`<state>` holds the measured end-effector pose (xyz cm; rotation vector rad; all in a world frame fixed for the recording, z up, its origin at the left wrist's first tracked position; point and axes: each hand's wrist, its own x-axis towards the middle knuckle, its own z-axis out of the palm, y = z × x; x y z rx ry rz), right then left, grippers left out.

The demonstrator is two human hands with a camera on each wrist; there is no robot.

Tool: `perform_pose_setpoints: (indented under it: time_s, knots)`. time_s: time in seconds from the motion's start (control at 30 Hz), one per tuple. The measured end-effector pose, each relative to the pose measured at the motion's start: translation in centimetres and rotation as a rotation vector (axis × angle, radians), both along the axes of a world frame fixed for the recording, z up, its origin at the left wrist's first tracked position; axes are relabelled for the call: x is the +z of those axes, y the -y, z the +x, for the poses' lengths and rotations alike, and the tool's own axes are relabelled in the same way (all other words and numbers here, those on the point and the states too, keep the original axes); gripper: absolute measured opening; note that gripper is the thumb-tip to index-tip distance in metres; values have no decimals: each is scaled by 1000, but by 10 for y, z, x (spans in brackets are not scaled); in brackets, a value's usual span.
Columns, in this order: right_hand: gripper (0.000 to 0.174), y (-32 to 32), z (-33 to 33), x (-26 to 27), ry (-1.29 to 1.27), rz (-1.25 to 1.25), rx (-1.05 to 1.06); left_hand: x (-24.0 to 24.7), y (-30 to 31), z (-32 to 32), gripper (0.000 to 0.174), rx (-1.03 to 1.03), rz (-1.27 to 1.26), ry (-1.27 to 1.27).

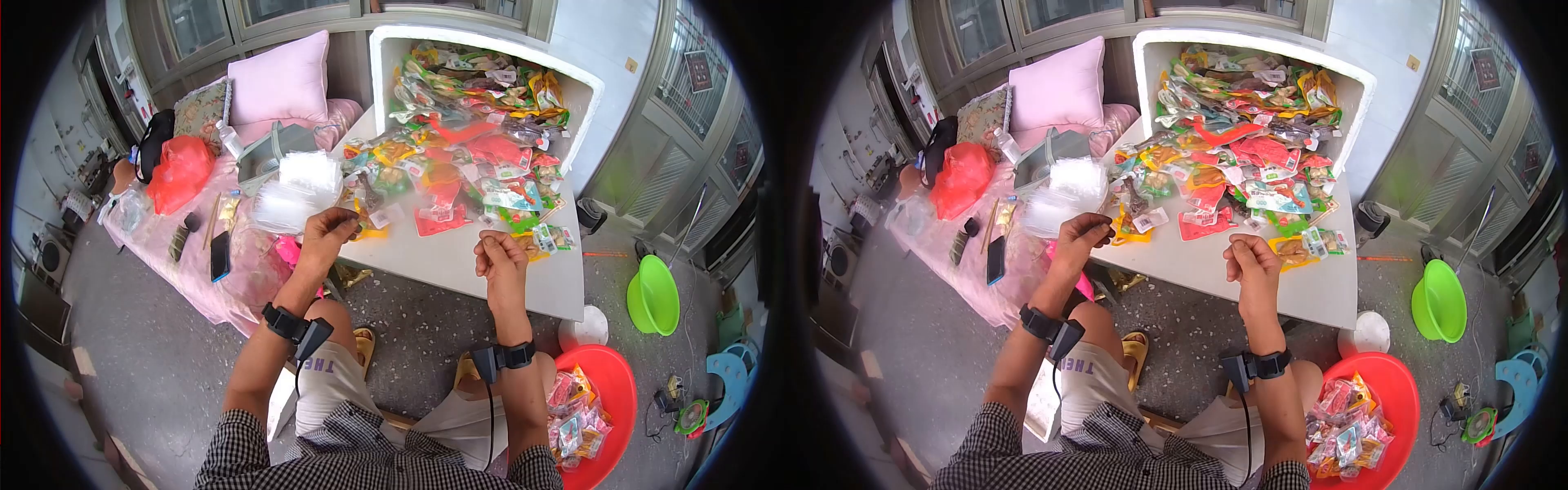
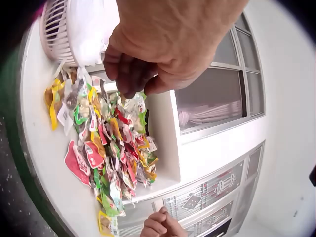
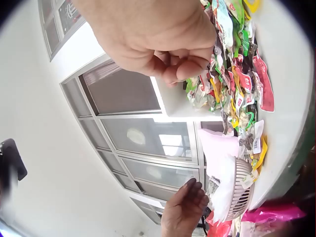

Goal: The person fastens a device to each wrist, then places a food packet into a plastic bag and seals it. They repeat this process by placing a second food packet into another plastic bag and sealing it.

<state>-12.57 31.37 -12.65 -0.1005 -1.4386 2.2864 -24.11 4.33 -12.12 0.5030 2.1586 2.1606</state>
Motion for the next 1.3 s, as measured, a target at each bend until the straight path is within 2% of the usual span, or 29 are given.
perform_pose_setpoints:
  time_s: [0.17, 0.3, 0.4, 0.5, 0.53, 0.73, 0.83, 0.87, 0.97, 1.0, 1.1, 1.13, 1.23, 1.3]
  knots:
    - [11, 0, -12, -27, 102, 28, 11, 27, 42, -86, 10, 274, -41, -94]
    - [11, 2, -17, -39, 193, 114, 74, 31, 59, -145, 13, 348, -173, -97]
    - [12, 0, -18, -42, 232, 171, 122, 21, 56, -184, 14, 413, -304, -195]
    - [12, -2, -18, -47, 269, 183, 112, 16, 43, -201, 18, 568, -640, -437]
    - [12, -3, -17, -48, 275, 183, 117, 15, 38, -208, 23, 553, -694, -391]
    - [12, -10, -18, -57, 311, 174, 133, 5, 32, -235, 25, 569, -1159, -629]
    - [13, -12, -16, -59, 337, 186, 128, 12, 39, -239, 20, 459, -1196, -545]
    - [13, -12, -16, -60, 345, 194, 124, 15, 41, -236, 13, 470, -1099, -622]
    - [14, -12, -13, -61, 370, 198, 124, 28, 52, -221, 11, 573, -918, -615]
    - [14, -11, -13, -61, 374, 196, 127, 30, 60, -221, 8, 596, -853, -730]
    - [12, -5, -12, -62, 368, 186, 137, 41, 78, -220, 8, 422, -398, -437]
    - [12, -3, -11, -62, 368, 178, 145, 47, 83, -216, 9, 421, -396, -340]
    - [12, 2, -9, -62, 361, 164, 171, 56, 90, -215, 16, 304, -105, -372]
    - [13, 3, -7, -66, 349, 159, 189, 61, 90, -214, 16, 313, -52, -414]
